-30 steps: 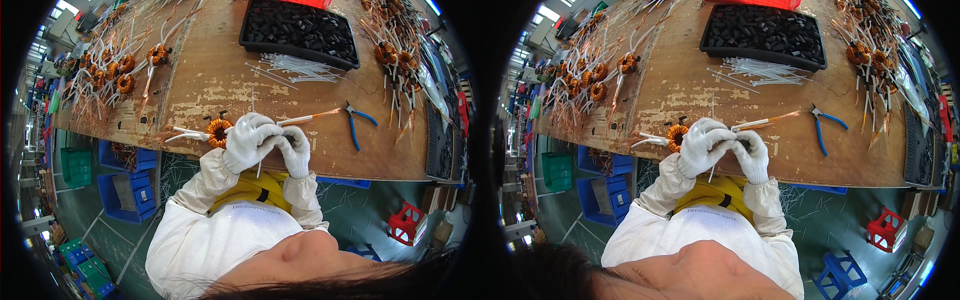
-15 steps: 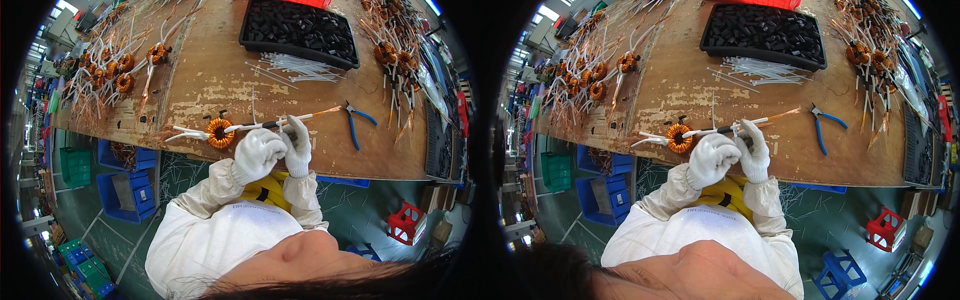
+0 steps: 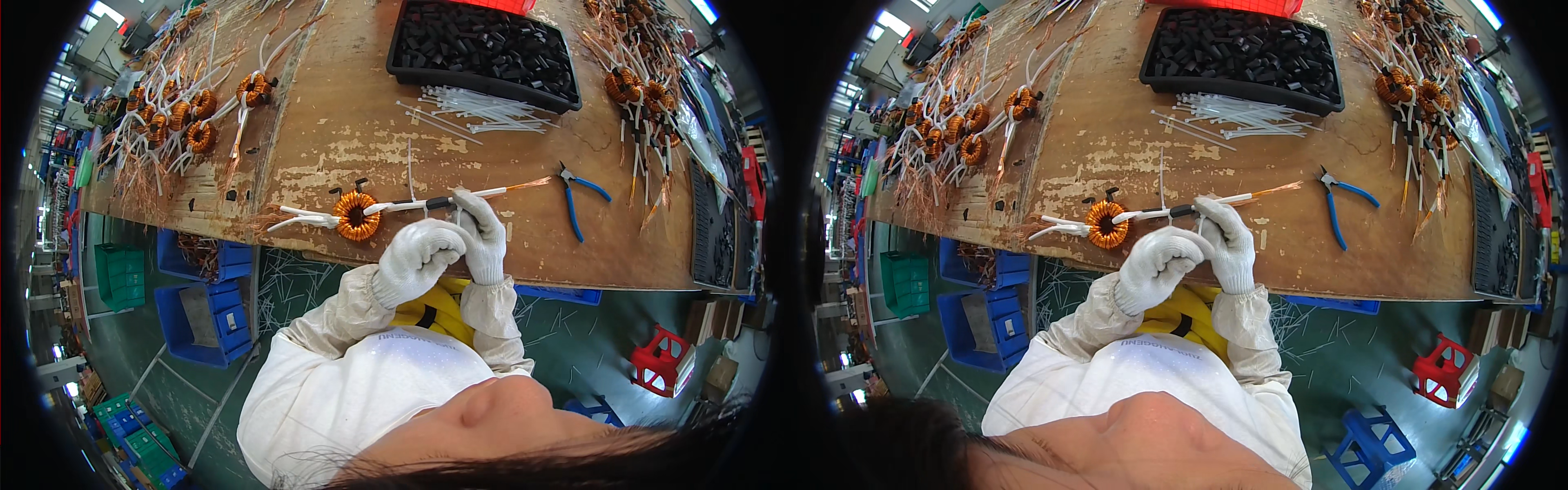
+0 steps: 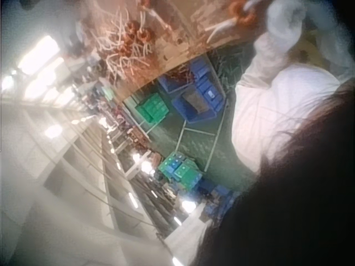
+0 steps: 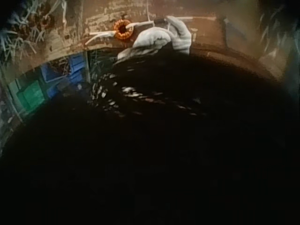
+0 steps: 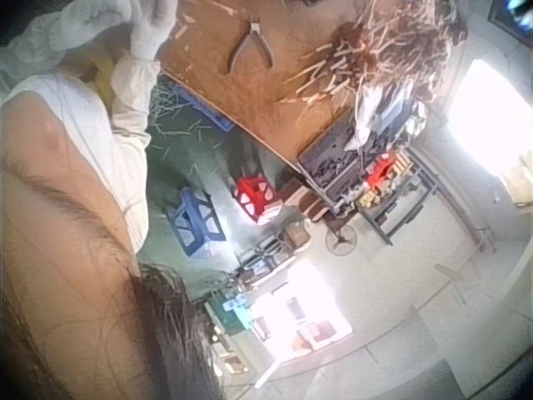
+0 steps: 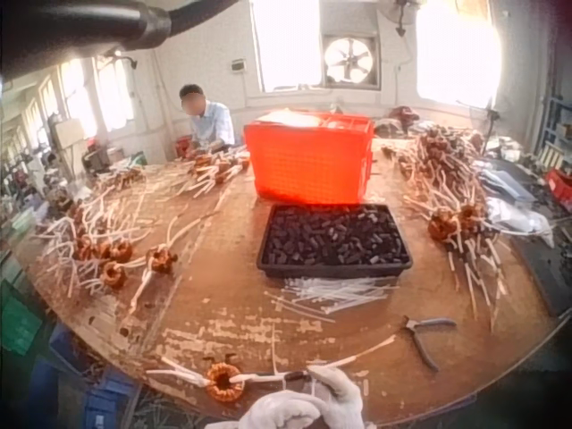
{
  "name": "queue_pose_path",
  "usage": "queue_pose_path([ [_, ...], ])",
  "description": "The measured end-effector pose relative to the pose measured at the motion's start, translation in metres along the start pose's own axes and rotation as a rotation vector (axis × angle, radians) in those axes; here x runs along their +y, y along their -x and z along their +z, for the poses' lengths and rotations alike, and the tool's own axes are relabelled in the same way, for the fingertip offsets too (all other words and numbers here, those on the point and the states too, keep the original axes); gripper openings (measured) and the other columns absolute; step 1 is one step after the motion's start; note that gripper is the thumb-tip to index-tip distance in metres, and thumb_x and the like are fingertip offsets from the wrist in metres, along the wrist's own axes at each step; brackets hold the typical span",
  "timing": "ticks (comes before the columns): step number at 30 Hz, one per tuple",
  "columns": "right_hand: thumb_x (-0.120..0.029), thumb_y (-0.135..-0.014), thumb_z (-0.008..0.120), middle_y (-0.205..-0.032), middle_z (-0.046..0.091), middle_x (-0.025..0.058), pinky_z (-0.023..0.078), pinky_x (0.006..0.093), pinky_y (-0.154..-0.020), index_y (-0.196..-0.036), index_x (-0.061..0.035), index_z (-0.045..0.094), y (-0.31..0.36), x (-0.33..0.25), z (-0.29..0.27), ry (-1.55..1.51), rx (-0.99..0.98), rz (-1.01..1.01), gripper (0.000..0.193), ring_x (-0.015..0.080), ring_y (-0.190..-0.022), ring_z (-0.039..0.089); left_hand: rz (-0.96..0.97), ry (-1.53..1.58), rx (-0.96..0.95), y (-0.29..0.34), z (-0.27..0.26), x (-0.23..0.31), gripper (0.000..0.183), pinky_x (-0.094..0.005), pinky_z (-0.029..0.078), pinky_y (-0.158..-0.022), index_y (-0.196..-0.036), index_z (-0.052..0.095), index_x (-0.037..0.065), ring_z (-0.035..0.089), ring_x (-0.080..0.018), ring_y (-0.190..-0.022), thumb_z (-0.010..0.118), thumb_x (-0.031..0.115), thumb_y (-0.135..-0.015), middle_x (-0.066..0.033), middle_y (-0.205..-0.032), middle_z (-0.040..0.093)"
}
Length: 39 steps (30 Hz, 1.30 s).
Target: The recorder is assembling electrical components consisting of copper coils and white/black plastic housings at a workbench.
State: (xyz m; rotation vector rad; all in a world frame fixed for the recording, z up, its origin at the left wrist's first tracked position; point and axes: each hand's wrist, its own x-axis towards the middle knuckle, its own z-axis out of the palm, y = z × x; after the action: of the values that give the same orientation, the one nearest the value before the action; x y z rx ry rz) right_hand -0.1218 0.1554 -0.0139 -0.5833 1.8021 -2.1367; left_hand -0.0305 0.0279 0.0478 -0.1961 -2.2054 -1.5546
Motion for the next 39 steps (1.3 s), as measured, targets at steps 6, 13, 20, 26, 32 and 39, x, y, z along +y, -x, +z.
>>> queue_pose_path([
  [6,0.004,-0.095,0.063,-0.109,0.067,0.0056,0.05,0.0234,-0.087,-0.121,-0.0008,0.071,-0.001,-0.008,0.002,0.074,-0.042,0.009,0.028,0.012,-0.097,0.063,-0.213,0.301,-0.042,0.012,0.014,-0.003,0.013,-0.0308,0.052,-0.078,-0.098,0.063,0.003,0.063,-0.0178,-0.083,0.061,-0.008,-0.092,-0.0071,-0.093,0.066],
  [13,0.007,-0.092,0.064,-0.107,0.068,0.0048,0.052,0.0237,-0.084,-0.115,-0.0011,0.074,-0.005,-0.009,0.008,0.056,0.031,0.02,0.026,0.0124,-0.096,0.065,-0.598,1.185,-0.011,0.021,0.021,-0.013,0.014,-0.0269,0.042,-0.073,-0.1,0.055,0.008,0.048,-0.0132,-0.077,0.054,0.021,-0.106,-0.0036,-0.089,0.057],
  [20,0.008,-0.091,0.065,-0.105,0.069,0.0039,0.053,0.0237,-0.085,-0.11,-0.0008,0.075,-0.006,-0.006,0.011,0.017,0.077,0.062,0.023,0.0116,-0.095,0.065,-0.736,1.24,-0.05,0.013,0.014,-0.006,0.023,-0.0233,0.035,-0.063,-0.097,0.054,0.009,0.042,-0.0112,-0.07,0.055,0.03,-0.106,-0.0029,-0.084,0.051],
  [26,0.001,-0.097,0.063,-0.107,0.07,0.0036,0.053,0.0236,-0.083,-0.115,-0.0026,0.073,-0.011,-0.019,0.013,-0.116,0.13,0.163,0.021,0.0112,-0.095,0.065,-0.675,1.335,-0.331,-0.008,-0.015,0.005,0.028,-0.0215,0.037,-0.058,-0.102,0.057,0.006,0.045,-0.0086,-0.065,0.057,0.034,-0.105,-0.009,-0.093,0.064],
  [32,0.001,-0.099,0.06,-0.115,0.07,0.006,0.052,0.0243,-0.09,-0.125,-0.0008,0.066,-0.026,-0.025,-0.055,0.229,0.434,-0.156,0.027,0.0116,-0.102,0.065,-0.417,0.687,0.106,-0.021,-0.054,0.018,0.027,-0.0264,0.051,-0.071,-0.112,0.06,0.002,0.057,-0.0102,-0.078,0.057,0.027,-0.105,-0.0103,-0.106,0.068],
  [39,-0.038,-0.079,0.08,-0.151,0.045,0.0215,0.036,0.0452,-0.115,-0.15,-0.0163,0.046,-0.063,-0.079,-0.168,1.353,0.244,-0.048,0.082,0.0381,-0.139,0.044,-0.2,-0.19,0.057,-0.003,-0.08,-0.031,0.022,-0.0313,0.054,-0.082,-0.113,0.066,0.004,0.065,-0.0197,-0.091,0.069,0.007,-0.091,-0.009,-0.106,0.069],
])
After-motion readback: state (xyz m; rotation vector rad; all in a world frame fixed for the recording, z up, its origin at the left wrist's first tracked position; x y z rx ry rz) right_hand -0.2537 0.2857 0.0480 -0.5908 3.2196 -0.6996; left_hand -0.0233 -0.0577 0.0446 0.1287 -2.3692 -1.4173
